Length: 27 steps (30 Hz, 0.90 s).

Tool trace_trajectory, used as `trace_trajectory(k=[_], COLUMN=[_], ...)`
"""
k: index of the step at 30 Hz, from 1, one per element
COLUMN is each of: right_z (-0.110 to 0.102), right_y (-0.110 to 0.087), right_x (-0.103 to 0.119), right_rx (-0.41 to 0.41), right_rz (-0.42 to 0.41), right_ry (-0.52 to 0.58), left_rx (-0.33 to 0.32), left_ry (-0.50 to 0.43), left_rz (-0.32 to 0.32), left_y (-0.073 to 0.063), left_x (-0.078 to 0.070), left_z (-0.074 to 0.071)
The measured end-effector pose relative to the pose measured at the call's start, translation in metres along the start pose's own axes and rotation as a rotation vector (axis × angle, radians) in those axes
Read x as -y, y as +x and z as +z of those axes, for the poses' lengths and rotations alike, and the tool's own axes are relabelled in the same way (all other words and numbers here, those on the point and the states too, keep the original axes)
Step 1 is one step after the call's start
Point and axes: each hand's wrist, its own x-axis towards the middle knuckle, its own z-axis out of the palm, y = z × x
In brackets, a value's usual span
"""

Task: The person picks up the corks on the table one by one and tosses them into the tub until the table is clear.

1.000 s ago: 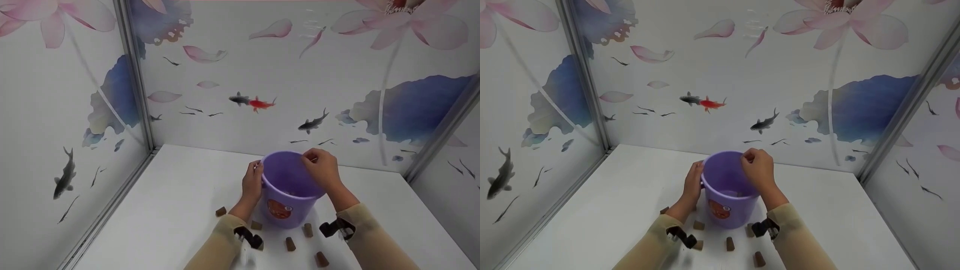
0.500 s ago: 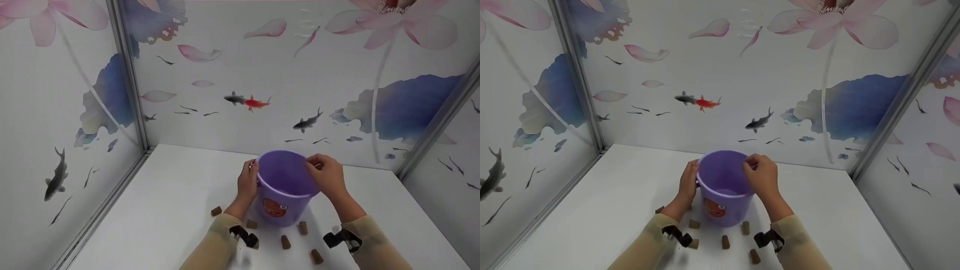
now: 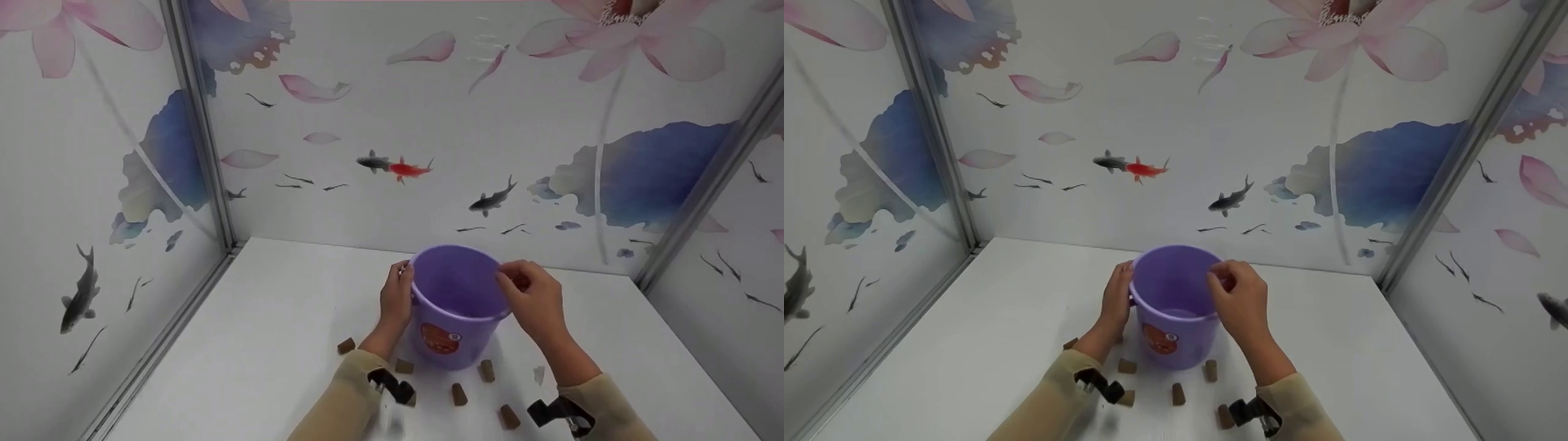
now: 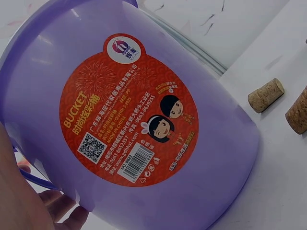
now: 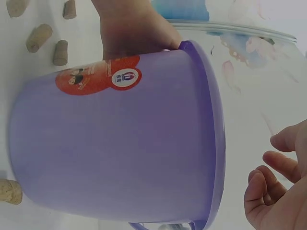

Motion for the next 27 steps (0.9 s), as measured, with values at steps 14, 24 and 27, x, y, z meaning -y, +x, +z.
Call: trace_trajectory(k=[14, 24, 27], right_z=[0.011, 0.015, 0.015], right_y=[-0.036, -0.061, -0.067], right_x=[0.003, -0.003, -0.004], right_rx=[-0.083, -0.093, -0.081], right_rz=[-0.116, -0.152, -0.131], right_ry=[0.018, 0.006, -0.009], left_rx=[0.011, -0.005, 0.003], left_ry=[-0.006, 0.017, 0.008], left_rz=[-0.002, -0.006, 0.002], left_y=[-0.001, 0.000, 0.000], left_x=[-0.001, 0.000, -0.001], left_z=[-0.003, -0.002, -0.002])
